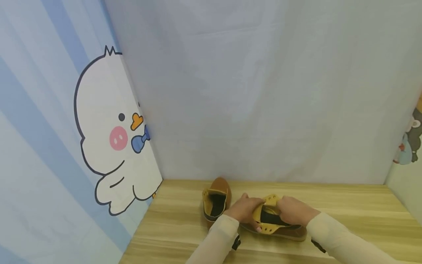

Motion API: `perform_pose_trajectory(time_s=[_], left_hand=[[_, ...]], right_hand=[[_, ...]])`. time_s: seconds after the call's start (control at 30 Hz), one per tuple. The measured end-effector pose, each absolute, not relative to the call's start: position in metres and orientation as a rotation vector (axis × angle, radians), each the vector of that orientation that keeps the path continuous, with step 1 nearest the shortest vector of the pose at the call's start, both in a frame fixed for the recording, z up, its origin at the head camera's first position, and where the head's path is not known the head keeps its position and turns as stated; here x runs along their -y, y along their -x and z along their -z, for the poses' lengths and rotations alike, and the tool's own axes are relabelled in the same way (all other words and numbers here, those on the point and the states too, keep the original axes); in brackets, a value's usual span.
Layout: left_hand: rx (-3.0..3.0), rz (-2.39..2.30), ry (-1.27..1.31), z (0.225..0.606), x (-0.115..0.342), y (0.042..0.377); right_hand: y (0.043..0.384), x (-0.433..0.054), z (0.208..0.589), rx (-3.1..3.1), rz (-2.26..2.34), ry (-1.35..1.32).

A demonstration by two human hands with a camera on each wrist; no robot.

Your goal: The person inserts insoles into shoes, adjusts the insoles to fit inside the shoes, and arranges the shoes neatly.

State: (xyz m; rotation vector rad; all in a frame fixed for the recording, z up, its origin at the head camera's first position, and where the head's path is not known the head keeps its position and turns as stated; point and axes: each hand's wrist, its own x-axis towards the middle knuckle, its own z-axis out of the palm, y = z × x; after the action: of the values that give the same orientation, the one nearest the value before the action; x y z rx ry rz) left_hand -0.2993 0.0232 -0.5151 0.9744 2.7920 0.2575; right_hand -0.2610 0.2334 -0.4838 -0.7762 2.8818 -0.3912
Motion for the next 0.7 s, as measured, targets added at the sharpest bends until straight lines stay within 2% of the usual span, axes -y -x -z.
perform_pose_trajectory(time_s=[0.1,0.27,0.4,0.57,0.7], left_hand=[[-2.85,-0.123,-1.026,0.512,-0.021,0.296],[-2.916,0.022,-1.012,0.511,-0.014,0.284],[-2.882,-0.216,-0.944,0.511,-0.007,0.279],[-2.815,-0.616,-0.846,0.508,-0.003,0.279],[-2.821,-0.777,-0.941,0.507,-0.005,0.283]], right_hand=[[0.266,-0.235,0.485,-3.062,0.493,0.798],[0.267,-0.238,0.496,-3.178,0.558,0.615],[0.265,-0.241,0.507,-3.101,0.654,0.496],[0.269,-0.247,0.511,-3.066,0.766,0.525],[0.277,-0.256,0.509,-3.048,0.803,0.582]])
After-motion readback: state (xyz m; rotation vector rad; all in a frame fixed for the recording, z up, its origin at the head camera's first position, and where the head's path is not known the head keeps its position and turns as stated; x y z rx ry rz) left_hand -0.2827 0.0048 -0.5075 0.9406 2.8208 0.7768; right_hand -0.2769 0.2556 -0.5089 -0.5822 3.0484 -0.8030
